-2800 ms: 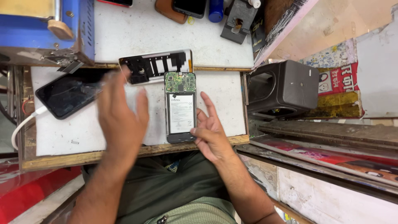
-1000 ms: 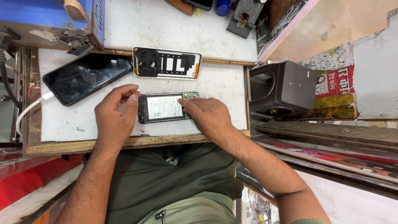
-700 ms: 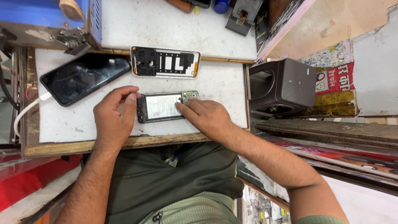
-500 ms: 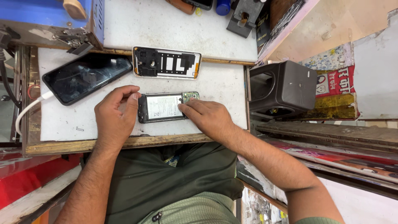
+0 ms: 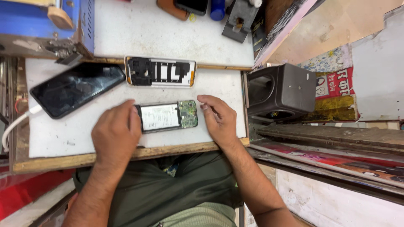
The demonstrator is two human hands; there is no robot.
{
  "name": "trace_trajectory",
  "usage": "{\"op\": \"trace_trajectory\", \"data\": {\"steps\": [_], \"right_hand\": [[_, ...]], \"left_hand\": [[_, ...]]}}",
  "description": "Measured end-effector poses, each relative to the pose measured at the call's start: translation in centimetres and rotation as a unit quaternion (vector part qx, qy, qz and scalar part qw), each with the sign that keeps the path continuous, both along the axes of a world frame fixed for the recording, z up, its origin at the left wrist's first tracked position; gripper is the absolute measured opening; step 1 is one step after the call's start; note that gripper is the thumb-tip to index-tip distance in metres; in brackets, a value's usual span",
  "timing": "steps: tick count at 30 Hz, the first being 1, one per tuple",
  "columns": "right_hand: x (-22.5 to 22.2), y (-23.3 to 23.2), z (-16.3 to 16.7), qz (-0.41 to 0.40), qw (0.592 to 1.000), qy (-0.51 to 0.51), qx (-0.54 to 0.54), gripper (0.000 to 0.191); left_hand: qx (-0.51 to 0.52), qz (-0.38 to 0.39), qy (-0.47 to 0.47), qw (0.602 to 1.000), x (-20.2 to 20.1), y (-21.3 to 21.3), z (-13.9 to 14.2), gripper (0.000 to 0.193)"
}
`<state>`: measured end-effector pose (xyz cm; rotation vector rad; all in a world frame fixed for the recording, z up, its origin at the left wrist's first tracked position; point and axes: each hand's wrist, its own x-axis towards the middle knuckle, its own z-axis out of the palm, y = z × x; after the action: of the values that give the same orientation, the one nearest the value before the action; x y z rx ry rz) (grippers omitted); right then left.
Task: The person disassembles a smartphone at a repair bench. They pry open the phone's rear cover, unscrew internal screws with a red-handled screwdriver, lift out the battery, and handle the exposed motherboard and mid-frame components.
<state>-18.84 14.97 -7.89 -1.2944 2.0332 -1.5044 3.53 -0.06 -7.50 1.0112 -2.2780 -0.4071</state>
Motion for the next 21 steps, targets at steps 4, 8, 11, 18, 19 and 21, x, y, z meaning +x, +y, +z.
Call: {"op": "trace_trajectory", "data": {"steps": [4, 8, 11, 18, 19, 21], "right_hand": [[-0.7, -0.3, -0.1, -0.008, 1.000, -0.016, 0.010, 0.023], [-2.5, -1.0, 0.2, -0.041, 0.997, 0.067, 0.027, 0.025], [-5.2, -2.5, 1.0, -0.072, 0.987, 0.141, 0.031, 0.027], [-10.2, -5.1, 5.4, -0.106, 0.965, 0.219, 0.093, 0.035], [-10.5, -5.1, 6.1, -0.106, 0.966, 0.209, 0.106, 0.035], [-10.8, -5.3, 7.4, -0.105, 0.968, 0.189, 0.129, 0.035]], "left_hand": [[-0.037, -0.037, 0.009, 0.999, -0.1, 0.2, -0.3, 0.024], [-0.047, -0.065, 0.022, 0.997, 0.1, 0.1, -0.5, 0.025], [-0.033, -0.061, 0.031, 0.997, 0.0, 0.0, -0.5, 0.023], [-0.003, -0.046, 0.053, 0.998, -0.1, 0.0, -0.2, 0.020], [0.003, -0.047, 0.059, 0.997, 0.0, 0.1, -0.2, 0.020], [0.013, -0.046, 0.071, 0.996, 0.0, 0.1, -0.1, 0.019]]}}
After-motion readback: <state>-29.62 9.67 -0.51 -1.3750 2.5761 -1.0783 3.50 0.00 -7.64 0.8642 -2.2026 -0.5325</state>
